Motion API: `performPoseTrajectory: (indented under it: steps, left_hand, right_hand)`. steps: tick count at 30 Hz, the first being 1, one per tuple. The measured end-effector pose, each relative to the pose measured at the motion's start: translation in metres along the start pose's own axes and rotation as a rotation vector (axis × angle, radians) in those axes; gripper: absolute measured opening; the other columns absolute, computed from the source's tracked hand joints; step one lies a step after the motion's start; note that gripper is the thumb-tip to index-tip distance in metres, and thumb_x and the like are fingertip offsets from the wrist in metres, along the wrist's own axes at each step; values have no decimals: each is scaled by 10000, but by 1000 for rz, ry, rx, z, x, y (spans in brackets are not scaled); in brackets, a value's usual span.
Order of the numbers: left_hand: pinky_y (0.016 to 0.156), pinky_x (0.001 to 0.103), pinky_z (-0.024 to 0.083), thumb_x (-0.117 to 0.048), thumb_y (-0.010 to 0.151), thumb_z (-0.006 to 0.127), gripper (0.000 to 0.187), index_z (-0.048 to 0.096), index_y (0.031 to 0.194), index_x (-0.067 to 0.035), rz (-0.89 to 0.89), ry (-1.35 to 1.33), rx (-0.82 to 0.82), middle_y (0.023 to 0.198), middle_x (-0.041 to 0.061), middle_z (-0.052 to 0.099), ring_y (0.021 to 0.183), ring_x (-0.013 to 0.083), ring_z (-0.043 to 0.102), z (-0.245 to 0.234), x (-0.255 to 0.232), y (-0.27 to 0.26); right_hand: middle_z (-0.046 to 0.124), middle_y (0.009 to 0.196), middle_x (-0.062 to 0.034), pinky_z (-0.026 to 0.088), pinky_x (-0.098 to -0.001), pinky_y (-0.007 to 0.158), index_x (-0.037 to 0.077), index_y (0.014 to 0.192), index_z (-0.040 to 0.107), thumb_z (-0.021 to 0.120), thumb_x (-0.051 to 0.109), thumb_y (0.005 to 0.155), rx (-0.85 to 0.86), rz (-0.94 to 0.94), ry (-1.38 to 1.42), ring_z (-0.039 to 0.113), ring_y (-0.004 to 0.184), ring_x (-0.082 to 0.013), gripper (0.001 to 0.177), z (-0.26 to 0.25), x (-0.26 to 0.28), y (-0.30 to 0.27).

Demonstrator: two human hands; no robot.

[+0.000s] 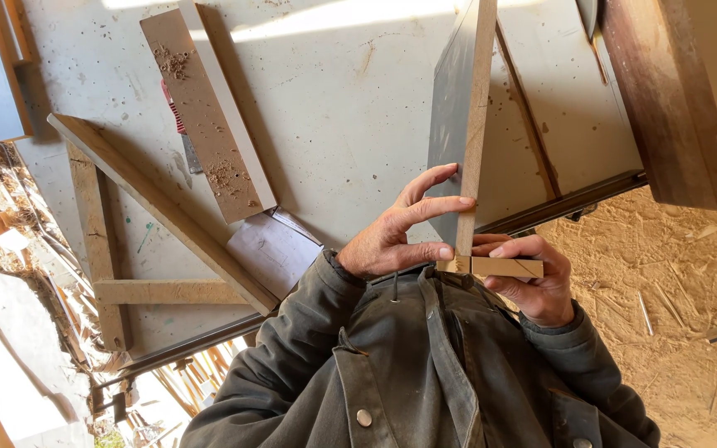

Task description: The person adjusts the camera, then picks up a dark rectangular board and places it on a workbench. They use a sanding block to sand the surface of the board, then flip it over to sand the edges and the other side. The person also handles a smaller piece of wood and a metal bar during the process.

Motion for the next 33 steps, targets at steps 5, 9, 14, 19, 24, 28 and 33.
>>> performPoseTrajectory:
  steps: [5, 9, 14, 19, 24, 28, 33]
  left_hand:
    - [1379, 518, 252, -326, 979, 801, 597, 565, 1523, -251, -7, 0, -5, 1779, 125, 205, 1679, 334, 216, 1, 1, -2]
    - [1379, 514, 236, -301, 978, 807, 593, 569, 1518, -248, -21, -9, -9, 1780, 128, 203, 1678, 334, 215, -1, 3, -1]
    - [1384, 513, 224, -286, 977, 812, 588, 576, 1513, -248, -28, -26, -9, 1779, 125, 204, 1679, 331, 217, -1, 3, -2]
    - [1385, 512, 222, -283, 969, 820, 591, 581, 1508, -247, -29, -40, -14, 1777, 123, 205, 1676, 327, 225, -1, 5, -2]
    - [1389, 511, 217, -281, 967, 825, 589, 587, 1504, -245, -24, -45, -16, 1778, 121, 206, 1679, 327, 225, -1, 6, -2]
    - [1388, 510, 225, -286, 967, 825, 588, 586, 1503, -251, -21, -38, -17, 1775, 120, 211, 1676, 326, 232, -1, 8, -3]
    - [1385, 513, 224, -269, 960, 829, 596, 586, 1504, -248, -24, -46, -19, 1777, 125, 207, 1677, 329, 222, -1, 7, -3]
  right_hand:
    - [738, 1195, -223, 554, -463, 1115, 50, 1168, 597, 772, 5, 915, 8, -2, -8, 653, 1317, -336, 311, 2, 2, 2]
    - [719, 1236, -248, 584, -462, 1076, 39, 1168, 601, 774, -12, 898, 5, 27, 23, 658, 1296, -327, 324, 1, -4, 0]
    - [702, 1269, -261, 589, -458, 1077, 40, 1173, 598, 766, -20, 905, 6, 18, 18, 678, 1265, -318, 322, 2, -2, 3]
    - [691, 1280, -265, 603, -457, 1070, 50, 1181, 594, 757, -12, 919, 30, -10, 43, 671, 1287, -319, 314, 6, 4, 6]
    - [692, 1288, -263, 618, -447, 1030, 54, 1169, 601, 758, -9, 906, 25, 38, 49, 692, 1241, -318, 313, 7, 3, 6]
    - [716, 1237, -249, 608, -447, 1050, 57, 1169, 603, 758, -17, 914, 30, 14, 1, 668, 1299, -326, 308, 6, 5, 7]
    - [704, 1274, -246, 608, -451, 1038, 55, 1156, 605, 766, -18, 899, 19, 50, 30, 682, 1254, -314, 311, 6, 0, 4]
Point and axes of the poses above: each hand's wrist, its own y-axis towards the middle knuckle, its own z-axis out of the palm, x = y × z, the point moved 7 cm from there along y, towards the middle knuckle
